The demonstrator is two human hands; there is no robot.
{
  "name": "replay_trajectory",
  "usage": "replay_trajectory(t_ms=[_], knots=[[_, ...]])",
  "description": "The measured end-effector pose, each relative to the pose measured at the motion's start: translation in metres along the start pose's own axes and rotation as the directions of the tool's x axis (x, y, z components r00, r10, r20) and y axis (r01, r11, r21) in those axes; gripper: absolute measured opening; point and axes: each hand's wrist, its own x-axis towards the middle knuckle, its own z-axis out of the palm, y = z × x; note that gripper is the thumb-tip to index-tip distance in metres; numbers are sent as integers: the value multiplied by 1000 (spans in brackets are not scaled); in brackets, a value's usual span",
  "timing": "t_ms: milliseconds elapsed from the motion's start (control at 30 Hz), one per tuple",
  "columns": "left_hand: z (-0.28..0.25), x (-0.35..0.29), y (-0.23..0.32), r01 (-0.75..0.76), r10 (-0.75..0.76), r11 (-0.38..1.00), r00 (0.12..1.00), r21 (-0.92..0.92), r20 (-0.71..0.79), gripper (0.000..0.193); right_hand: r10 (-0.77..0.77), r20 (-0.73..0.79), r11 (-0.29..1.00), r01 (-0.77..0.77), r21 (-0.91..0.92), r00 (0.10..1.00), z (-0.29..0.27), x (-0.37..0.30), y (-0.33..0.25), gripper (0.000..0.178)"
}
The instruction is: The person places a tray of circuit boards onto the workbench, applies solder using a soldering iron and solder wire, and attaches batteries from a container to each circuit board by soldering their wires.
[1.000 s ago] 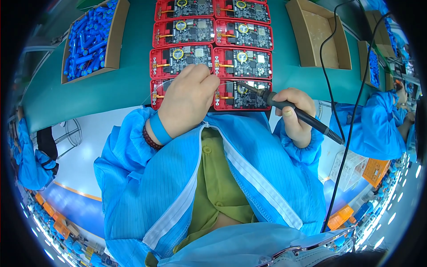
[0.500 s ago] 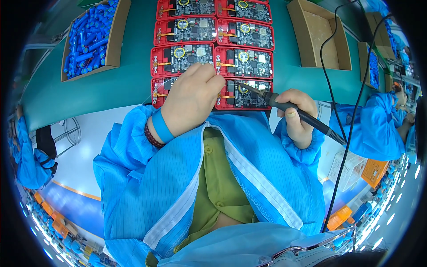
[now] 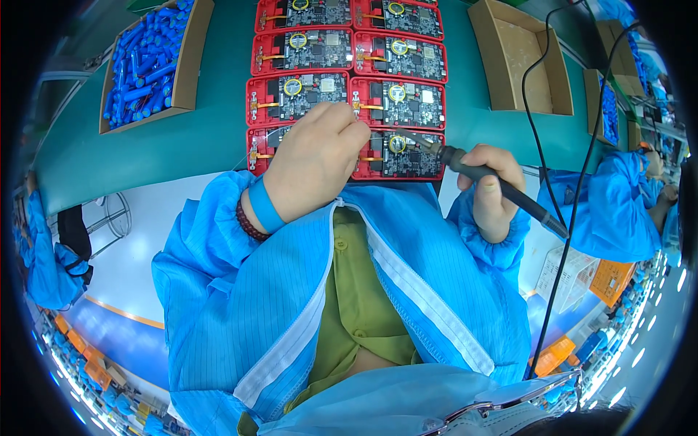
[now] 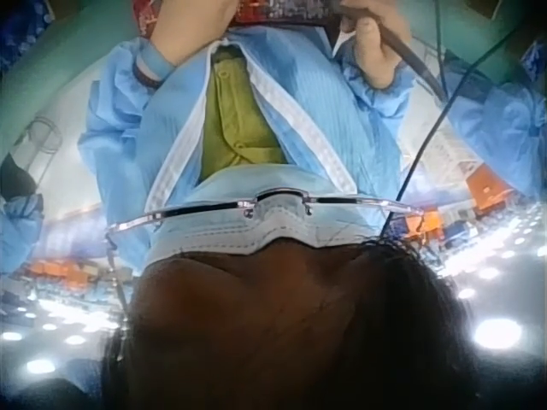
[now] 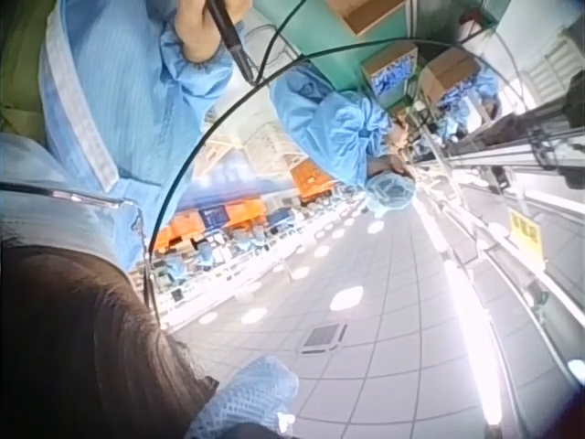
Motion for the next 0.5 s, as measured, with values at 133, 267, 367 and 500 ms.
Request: replay_trajectory(t_ms=[133,267,367,500], knots=[[-20,-7,4,117,-118,993,989,-24,-91,10,-10,-146,993,27,119,989,0,10,-2,39],[-47,-18,-16,205,-210,978,947,-47,-244,11,-73,-170,995,83,53,983,1,40,-5,44],[-76,-29,-30,232,-228,972,916,-26,-329,10,-130,-184,991,132,0,974,-1,53,-5,45],[-133,-44,-49,270,-203,956,889,113,-411,7,-130,-203,990,139,31,970,-6,63,0,47]])
